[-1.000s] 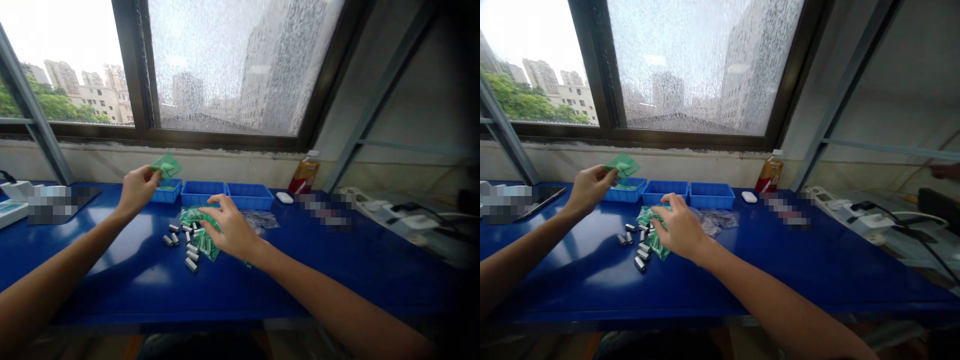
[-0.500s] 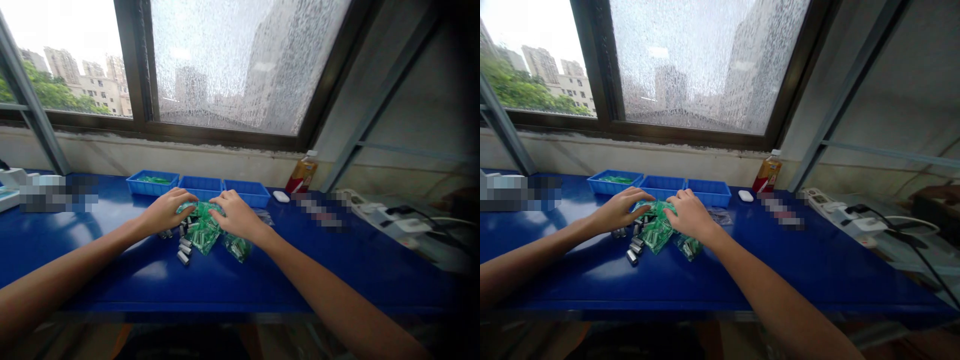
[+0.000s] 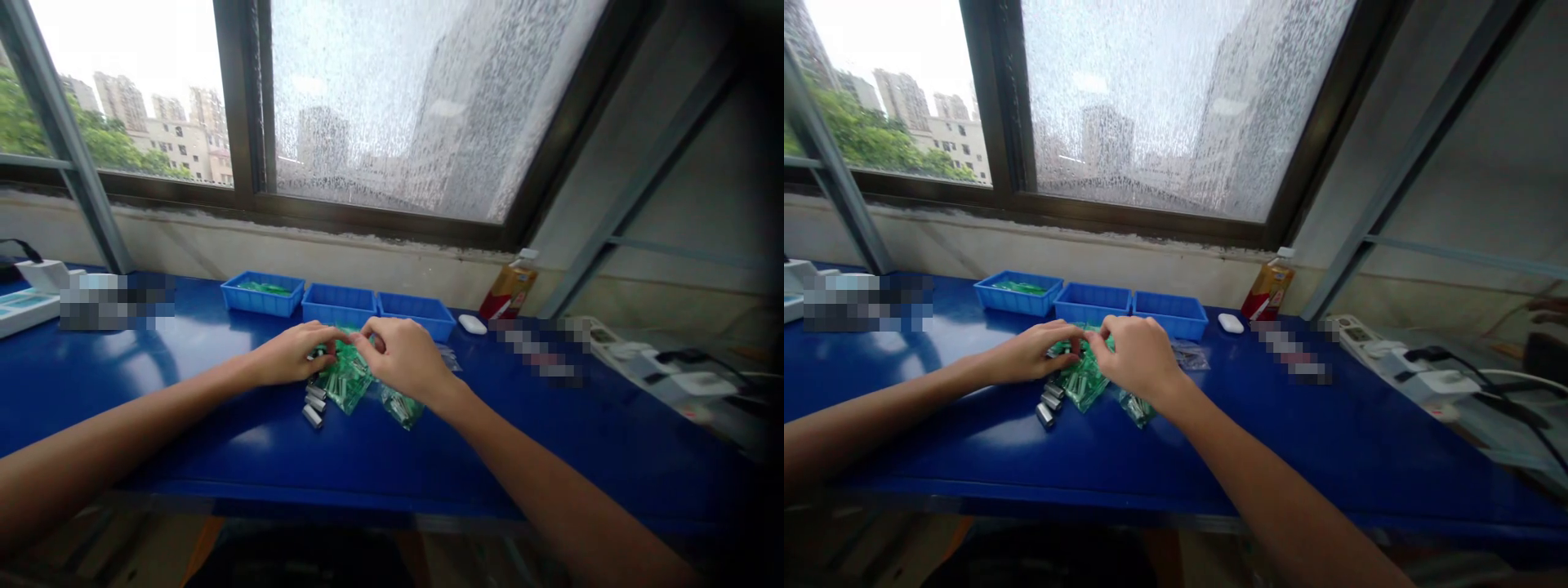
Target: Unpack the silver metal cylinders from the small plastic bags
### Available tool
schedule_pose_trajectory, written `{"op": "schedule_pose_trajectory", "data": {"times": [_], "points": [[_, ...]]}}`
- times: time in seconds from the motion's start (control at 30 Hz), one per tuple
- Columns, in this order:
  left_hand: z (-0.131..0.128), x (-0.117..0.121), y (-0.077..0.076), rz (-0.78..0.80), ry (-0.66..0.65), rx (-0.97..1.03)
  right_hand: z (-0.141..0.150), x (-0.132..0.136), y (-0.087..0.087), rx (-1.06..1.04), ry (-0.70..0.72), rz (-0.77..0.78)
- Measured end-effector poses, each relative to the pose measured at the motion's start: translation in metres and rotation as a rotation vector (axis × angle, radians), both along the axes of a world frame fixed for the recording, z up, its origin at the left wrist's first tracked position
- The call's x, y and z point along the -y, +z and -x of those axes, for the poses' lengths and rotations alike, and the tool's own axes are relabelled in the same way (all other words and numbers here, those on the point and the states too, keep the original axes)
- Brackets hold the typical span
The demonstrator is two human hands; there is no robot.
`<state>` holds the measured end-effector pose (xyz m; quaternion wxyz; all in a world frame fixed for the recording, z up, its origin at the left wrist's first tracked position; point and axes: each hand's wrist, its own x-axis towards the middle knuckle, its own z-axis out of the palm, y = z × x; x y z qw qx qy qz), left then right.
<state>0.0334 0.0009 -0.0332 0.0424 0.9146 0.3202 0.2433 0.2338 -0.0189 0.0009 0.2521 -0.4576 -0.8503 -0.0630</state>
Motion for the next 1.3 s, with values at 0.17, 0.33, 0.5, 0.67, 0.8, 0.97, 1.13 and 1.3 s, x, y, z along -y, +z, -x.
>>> {"op": "schedule_pose_trajectory", "data": {"times": [0.17, 0.33, 0.5, 0.67, 0.8, 0.97, 1.13, 1.3], "points": [[-0.001, -0.004, -0.004, -0.033, 0.046, 0.026, -0.008, -0.015, -0.017, 0.097, 0.149, 0.083], [0.007, -0.012, -0.004, -0.09, 0.072, -0.058, -0.014, -0.017, -0.013, 0.269, 0.157, 0.227], [0.01, -0.015, -0.008, -0.102, 0.102, -0.106, -0.015, -0.01, -0.003, 0.347, 0.154, 0.245], [0.01, -0.016, -0.009, -0.072, 0.173, -0.098, -0.015, -0.01, -0.005, 0.335, 0.205, 0.267], [0.013, -0.019, -0.011, -0.06, 0.214, -0.061, -0.012, -0.014, -0.011, 0.28, 0.201, 0.219], [0.011, -0.024, -0.015, -0.083, 0.241, -0.08, -0.012, -0.023, -0.016, 0.252, 0.2, 0.221], [0.01, -0.029, -0.015, -0.092, 0.184, -0.093, -0.011, -0.024, -0.015, 0.213, 0.182, 0.265], [0.012, -0.035, -0.008, -0.068, 0.124, -0.179, -0.009, -0.02, -0.013, 0.198, 0.187, 0.279]]}}
